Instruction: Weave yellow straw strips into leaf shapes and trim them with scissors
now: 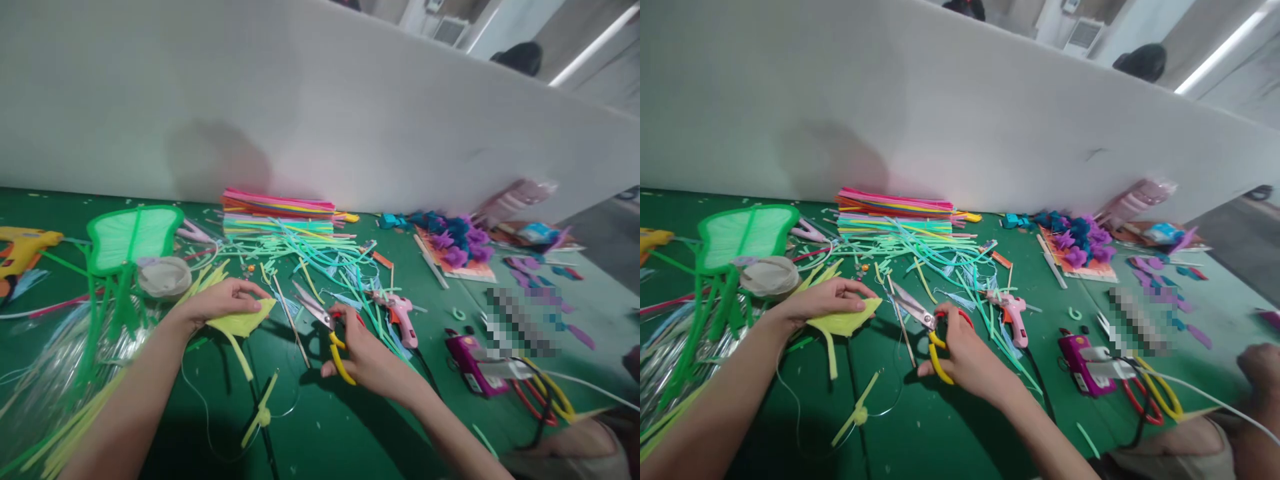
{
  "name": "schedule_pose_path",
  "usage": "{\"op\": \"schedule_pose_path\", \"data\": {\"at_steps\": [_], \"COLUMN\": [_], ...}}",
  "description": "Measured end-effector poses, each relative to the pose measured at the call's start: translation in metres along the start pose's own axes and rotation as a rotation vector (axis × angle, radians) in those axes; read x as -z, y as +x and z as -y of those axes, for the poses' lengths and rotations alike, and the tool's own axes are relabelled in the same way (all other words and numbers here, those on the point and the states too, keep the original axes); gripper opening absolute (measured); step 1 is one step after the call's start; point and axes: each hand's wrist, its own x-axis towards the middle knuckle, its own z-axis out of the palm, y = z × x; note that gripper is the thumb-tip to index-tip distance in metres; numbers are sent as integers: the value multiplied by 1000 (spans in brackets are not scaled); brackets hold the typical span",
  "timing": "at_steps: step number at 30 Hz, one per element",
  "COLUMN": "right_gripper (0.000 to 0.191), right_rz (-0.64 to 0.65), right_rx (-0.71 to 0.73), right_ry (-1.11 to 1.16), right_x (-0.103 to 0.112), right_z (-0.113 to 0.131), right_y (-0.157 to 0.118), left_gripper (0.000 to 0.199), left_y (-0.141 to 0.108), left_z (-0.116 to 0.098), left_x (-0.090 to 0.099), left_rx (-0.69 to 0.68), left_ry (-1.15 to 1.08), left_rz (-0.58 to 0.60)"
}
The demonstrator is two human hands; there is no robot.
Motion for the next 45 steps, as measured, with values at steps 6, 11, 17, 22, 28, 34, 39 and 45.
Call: {"op": "schedule_pose_path", "data": {"at_steps": [6, 11, 17, 22, 28, 34, 39, 45], "right_gripper": [50, 42, 40, 39, 42, 45, 51, 40], "right_rz": [-331, -513, -536, -545, -549, -543, -536, -539], "right_rx": [206, 339, 424, 396, 374, 339, 343, 393], "right_ry": [-443, -632, -707, -706, -704, -665, -750, -879], "right_x": [-20, -26, -23, -24, -24, -24, -22, -11], "right_z": [-11, -21, -25, -26, -26, -27, -24, -19], "right_y": [7, 12, 14, 13, 13, 14, 13, 15], "left_gripper": [41, 45, 47, 47, 49, 47, 46, 48], "left_y": [2, 4, 5, 4, 4, 4, 4, 4], "left_z": [4, 7, 5, 5, 7, 7, 8, 5], "left_x": [2, 0, -2, -1, -4, -5, -5, -7], "left_rx": [-41, -37, -44, -32, -5, 33, 56, 90], "left_ry": [-117, -158, -160, -204, -271, -259, -268, -292], "left_rz": [69, 60, 77, 70, 67, 76, 69, 34]}}
